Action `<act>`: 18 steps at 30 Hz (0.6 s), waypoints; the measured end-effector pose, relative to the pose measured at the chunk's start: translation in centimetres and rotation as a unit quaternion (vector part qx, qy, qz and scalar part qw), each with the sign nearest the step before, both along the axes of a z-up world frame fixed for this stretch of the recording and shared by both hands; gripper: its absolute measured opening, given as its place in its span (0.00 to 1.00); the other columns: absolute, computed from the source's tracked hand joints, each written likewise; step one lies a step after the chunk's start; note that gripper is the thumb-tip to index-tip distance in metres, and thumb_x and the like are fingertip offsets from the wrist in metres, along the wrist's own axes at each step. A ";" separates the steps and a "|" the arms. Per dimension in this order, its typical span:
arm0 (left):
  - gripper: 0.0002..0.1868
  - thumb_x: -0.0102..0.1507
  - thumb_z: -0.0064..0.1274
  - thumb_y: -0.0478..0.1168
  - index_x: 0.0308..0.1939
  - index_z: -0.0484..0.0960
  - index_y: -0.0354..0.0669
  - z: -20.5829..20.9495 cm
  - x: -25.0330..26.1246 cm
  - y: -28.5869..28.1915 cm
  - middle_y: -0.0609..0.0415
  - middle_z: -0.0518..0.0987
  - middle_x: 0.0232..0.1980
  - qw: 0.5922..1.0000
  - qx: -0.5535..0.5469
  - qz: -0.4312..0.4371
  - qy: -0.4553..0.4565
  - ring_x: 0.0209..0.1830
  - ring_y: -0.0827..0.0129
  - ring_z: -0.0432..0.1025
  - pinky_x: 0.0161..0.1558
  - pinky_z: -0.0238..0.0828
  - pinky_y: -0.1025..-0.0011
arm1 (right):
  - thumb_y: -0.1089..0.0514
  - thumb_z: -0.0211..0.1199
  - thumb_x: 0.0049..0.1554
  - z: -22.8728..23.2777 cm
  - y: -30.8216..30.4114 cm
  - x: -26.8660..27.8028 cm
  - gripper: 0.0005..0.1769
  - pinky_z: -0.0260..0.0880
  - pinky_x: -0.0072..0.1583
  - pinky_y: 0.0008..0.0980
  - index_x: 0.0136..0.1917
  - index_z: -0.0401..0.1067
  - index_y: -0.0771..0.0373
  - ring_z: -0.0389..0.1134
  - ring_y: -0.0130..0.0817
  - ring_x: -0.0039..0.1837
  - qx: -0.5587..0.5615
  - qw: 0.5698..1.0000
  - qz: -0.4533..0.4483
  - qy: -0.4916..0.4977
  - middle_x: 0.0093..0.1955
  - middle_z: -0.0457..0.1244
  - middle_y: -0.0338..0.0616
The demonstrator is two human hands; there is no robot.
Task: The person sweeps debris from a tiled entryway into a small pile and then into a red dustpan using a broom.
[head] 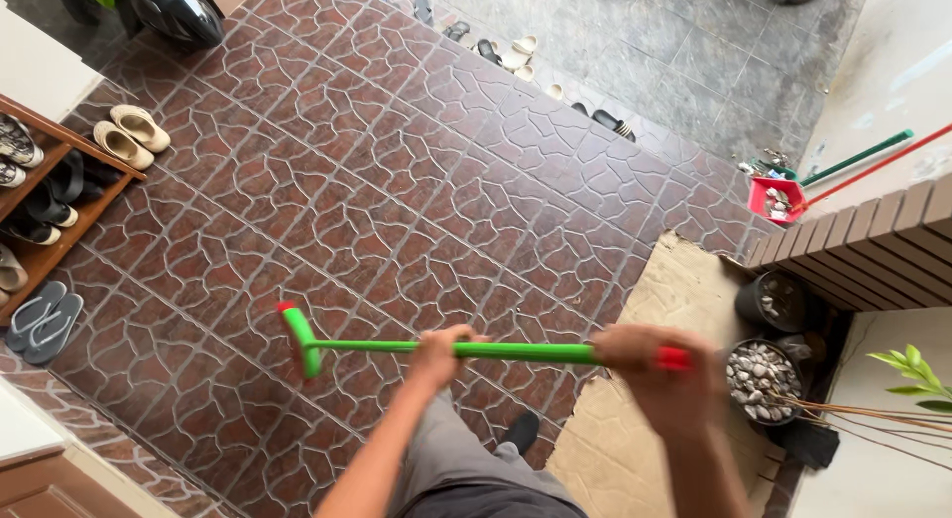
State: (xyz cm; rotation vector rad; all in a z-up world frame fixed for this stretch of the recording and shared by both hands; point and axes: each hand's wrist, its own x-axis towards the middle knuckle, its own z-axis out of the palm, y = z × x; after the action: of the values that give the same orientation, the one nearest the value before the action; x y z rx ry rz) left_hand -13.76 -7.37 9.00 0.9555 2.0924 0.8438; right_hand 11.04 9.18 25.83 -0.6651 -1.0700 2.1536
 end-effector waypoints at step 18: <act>0.06 0.62 0.58 0.45 0.39 0.89 0.59 -14.9 -19.3 3.2 0.58 0.85 0.39 0.996 0.062 -0.069 0.015 0.45 0.64 0.78 0.55 0.56 0.53 | 0.54 0.47 0.59 -1.6 -4.0 -22.3 0.23 0.65 0.49 0.33 0.33 0.73 0.74 0.63 0.33 0.38 -0.043 0.960 -0.020 -0.275 0.32 0.63 0.46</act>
State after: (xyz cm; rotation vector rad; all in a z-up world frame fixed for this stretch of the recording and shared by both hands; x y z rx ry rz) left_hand -33.07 -4.20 -5.86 1.1707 1.9909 0.8997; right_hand -11.24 5.20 24.22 -1.3681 -1.2245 2.0344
